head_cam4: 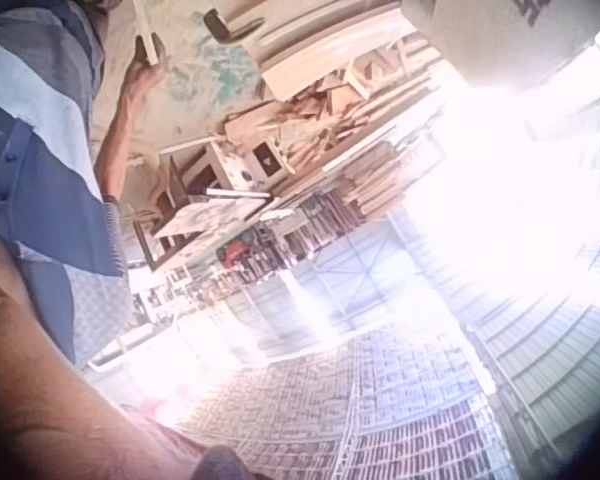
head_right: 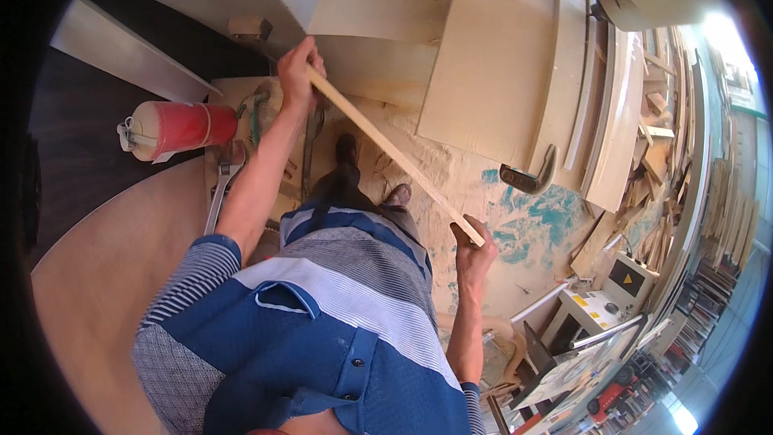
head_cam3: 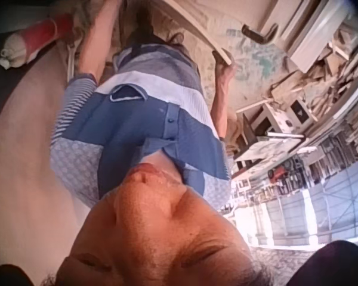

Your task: The person picks up a circular saw blade from a workbench, walks through a woodworking shop carrying it, and places it on a table. They then pick up another blade, inspect it by turning it over, and place it back down. The person repeats this with several blades, handling them one at a time.

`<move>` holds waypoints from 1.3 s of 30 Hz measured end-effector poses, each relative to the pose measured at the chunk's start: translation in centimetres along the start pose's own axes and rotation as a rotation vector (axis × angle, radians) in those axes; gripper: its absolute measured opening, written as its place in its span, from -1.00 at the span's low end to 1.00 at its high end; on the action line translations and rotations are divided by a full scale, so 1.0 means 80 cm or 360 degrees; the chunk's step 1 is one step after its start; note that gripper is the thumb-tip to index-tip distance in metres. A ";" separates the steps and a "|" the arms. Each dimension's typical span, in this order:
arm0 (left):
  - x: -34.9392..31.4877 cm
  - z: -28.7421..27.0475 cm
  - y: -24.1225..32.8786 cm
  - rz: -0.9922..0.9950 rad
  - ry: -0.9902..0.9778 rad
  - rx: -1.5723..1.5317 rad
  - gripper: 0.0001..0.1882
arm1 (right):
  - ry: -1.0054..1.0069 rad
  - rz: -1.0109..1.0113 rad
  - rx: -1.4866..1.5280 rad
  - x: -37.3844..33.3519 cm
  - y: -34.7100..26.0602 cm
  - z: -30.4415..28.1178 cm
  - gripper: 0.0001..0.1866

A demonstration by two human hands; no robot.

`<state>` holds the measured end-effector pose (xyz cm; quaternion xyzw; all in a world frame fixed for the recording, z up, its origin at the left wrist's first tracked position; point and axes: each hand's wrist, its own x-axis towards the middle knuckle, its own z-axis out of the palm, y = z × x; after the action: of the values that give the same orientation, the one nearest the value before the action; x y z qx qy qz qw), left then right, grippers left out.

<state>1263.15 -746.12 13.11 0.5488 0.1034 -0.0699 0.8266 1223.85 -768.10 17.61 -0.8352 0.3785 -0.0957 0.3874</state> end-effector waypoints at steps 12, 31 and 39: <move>0.104 -0.038 0.058 0.0218 0.0135 -0.0155 -0.67 | 0.0045 -0.0077 0.0054 0.040 -0.083 0.092 -0.71; 0.170 -0.067 0.053 0.0602 0.0258 0.0355 -0.68 | 0.0023 0.0023 0.0194 0.086 -0.102 0.153 -0.63; 0.076 -0.106 0.022 0.0920 0.0616 0.0680 -0.62 | -0.0142 0.0086 -0.0079 0.077 -0.061 0.143 -0.56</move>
<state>1268.62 -737.67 9.98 0.7176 0.0816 0.2500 0.6449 1236.04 -763.88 12.52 -0.8374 0.3856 -0.0385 0.3854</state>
